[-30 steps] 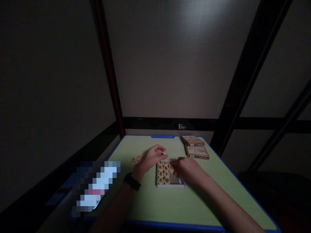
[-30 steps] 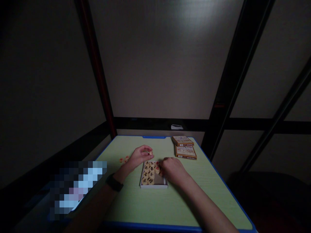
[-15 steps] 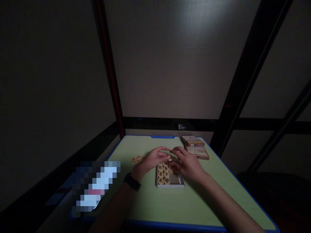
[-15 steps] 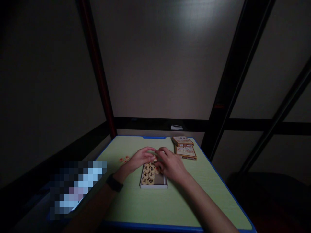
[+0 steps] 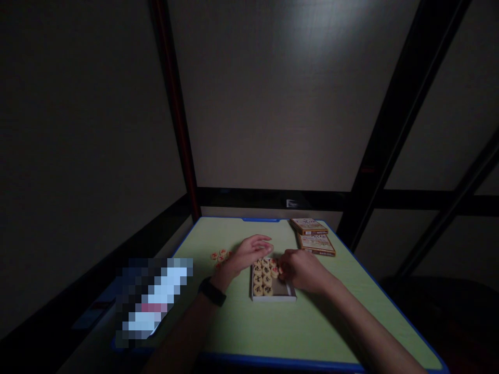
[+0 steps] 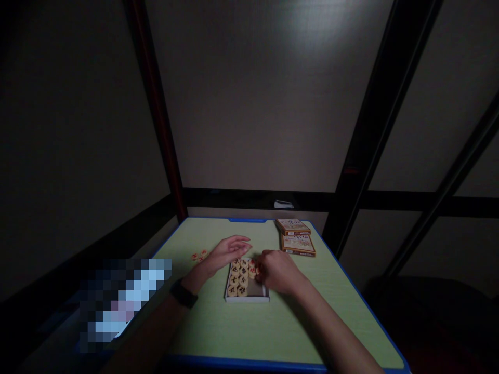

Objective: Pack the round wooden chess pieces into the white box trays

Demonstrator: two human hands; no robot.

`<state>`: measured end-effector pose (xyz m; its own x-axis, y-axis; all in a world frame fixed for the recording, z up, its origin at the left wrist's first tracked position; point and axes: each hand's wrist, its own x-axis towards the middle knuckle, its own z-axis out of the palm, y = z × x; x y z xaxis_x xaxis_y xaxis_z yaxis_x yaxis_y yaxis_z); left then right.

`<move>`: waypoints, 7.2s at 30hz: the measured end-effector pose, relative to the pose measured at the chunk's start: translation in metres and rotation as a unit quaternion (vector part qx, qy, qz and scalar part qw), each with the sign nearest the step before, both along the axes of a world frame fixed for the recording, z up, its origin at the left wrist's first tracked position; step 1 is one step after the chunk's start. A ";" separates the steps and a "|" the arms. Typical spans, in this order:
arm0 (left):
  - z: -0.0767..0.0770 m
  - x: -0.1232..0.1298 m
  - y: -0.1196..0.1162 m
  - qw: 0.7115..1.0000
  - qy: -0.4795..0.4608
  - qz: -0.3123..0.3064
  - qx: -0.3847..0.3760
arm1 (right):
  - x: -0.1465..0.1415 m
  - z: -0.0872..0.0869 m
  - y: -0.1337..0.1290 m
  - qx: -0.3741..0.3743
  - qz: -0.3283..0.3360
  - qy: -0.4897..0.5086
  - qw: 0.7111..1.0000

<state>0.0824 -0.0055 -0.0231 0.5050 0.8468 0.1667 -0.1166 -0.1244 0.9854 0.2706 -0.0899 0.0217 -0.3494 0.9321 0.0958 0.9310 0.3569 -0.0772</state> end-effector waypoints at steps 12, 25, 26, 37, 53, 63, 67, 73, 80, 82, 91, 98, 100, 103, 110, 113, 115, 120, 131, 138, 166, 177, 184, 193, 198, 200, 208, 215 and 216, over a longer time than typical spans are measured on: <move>0.008 0.000 -0.005 0.999 0.000 0.035 0.005 | -0.005 0.003 -0.004 0.012 -0.010 -0.046 0.999; 0.023 -0.015 0.005 0.991 0.039 0.109 0.070 | -0.004 -0.002 -0.002 0.010 0.000 -0.020 1.000; 0.028 -0.023 0.008 0.986 0.066 0.131 0.084 | -0.003 -0.001 -0.002 0.010 0.005 -0.012 1.000; 0.043 -0.118 0.008 0.713 0.638 0.116 0.267 | -0.001 -0.004 0.004 0.055 0.005 0.065 0.996; 0.037 -0.105 0.003 0.682 0.677 0.102 0.258 | -0.003 -0.011 0.011 0.061 0.012 0.036 0.997; 0.039 -0.090 -0.005 0.712 0.646 0.066 0.267 | 0.000 -0.013 0.013 0.059 0.002 0.037 0.998; 0.036 -0.087 -0.001 0.699 0.661 0.067 0.265 | 0.001 -0.016 0.015 0.066 -0.001 0.040 0.997; 0.042 -0.087 -0.001 0.692 0.664 0.082 0.272 | 0.002 -0.015 0.015 0.068 0.000 0.051 0.996; 0.048 -0.060 -0.018 0.805 0.477 0.167 0.309 | -0.002 -0.030 0.015 0.110 0.039 0.213 0.970; 0.040 -0.040 -0.024 0.878 0.356 0.179 0.266 | -0.009 -0.038 0.015 0.134 0.094 0.287 0.944; 0.012 0.015 -0.020 0.994 0.024 0.103 0.006 | -0.010 -0.055 0.023 0.249 0.145 0.326 0.901; 0.013 0.009 -0.007 0.994 -0.035 0.092 -0.045 | 0.000 -0.050 0.030 0.246 0.106 0.364 0.892; 0.010 0.003 -0.003 0.992 -0.036 0.116 -0.033 | 0.001 -0.048 0.031 0.225 0.086 0.390 0.889; 0.002 -0.006 0.003 0.992 -0.018 0.127 -0.009 | 0.001 -0.043 0.032 0.181 0.078 0.417 0.887; -0.008 -0.012 0.007 0.990 0.003 0.141 0.011 | 0.000 -0.034 0.027 0.036 0.070 0.430 0.899; -0.010 -0.009 0.007 0.990 0.007 0.138 0.032 | 0.003 -0.026 0.022 -0.006 0.074 0.393 0.916; -0.010 -0.008 0.008 0.990 0.010 0.135 0.041 | 0.005 -0.019 0.019 -0.019 0.095 0.360 0.928; -0.011 -0.007 0.009 0.990 0.008 0.142 0.017 | 0.003 -0.006 0.007 -0.037 0.132 0.250 0.958; -0.013 -0.004 0.007 0.991 0.005 0.135 0.011 | -0.002 -0.023 0.004 -0.054 0.173 0.144 0.973; -0.012 -0.003 0.006 0.992 0.012 0.124 0.013 | -0.001 -0.030 0.009 -0.049 0.192 0.148 0.969; -0.002 -0.004 -0.013 0.998 0.031 -0.037 -0.028 | 0.002 -0.006 -0.001 0.045 0.064 0.218 0.973; 0.006 -0.008 -0.018 0.998 0.033 -0.040 -0.030 | -0.011 -0.016 -0.001 0.138 0.111 0.178 0.968; 0.015 -0.013 -0.012 0.998 0.041 0.048 0.000 | 0.001 -0.003 -0.002 -0.019 0.105 0.179 0.978; 0.000 -0.009 -0.002 0.995 0.040 0.092 0.020 | -0.008 -0.006 -0.008 -0.079 0.127 0.136 0.979; -0.002 -0.006 -0.001 0.996 0.035 0.086 0.010 | -0.013 -0.012 -0.010 -0.048 0.106 0.068 0.991; -0.002 -0.006 0.000 0.996 0.034 0.087 0.003 | -0.014 -0.013 -0.011 -0.041 0.094 0.053 0.993; 0.000 -0.008 -0.002 0.997 0.032 0.075 0.003 | -0.018 -0.013 -0.011 -0.021 0.026 -0.003 0.999; -0.002 -0.008 -0.001 0.997 0.049 0.065 0.018 | -0.021 -0.010 -0.013 -0.023 0.013 -0.029 0.999; -0.002 -0.008 -0.001 0.996 0.051 0.062 0.023 | -0.022 -0.009 -0.014 -0.023 0.012 -0.031 0.999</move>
<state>0.0744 -0.0069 -0.0251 0.4128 0.8968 0.1593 0.0033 -0.1763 0.9843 0.2490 -0.1034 0.0128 -0.3756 0.9263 0.0296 0.9257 0.3765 -0.0358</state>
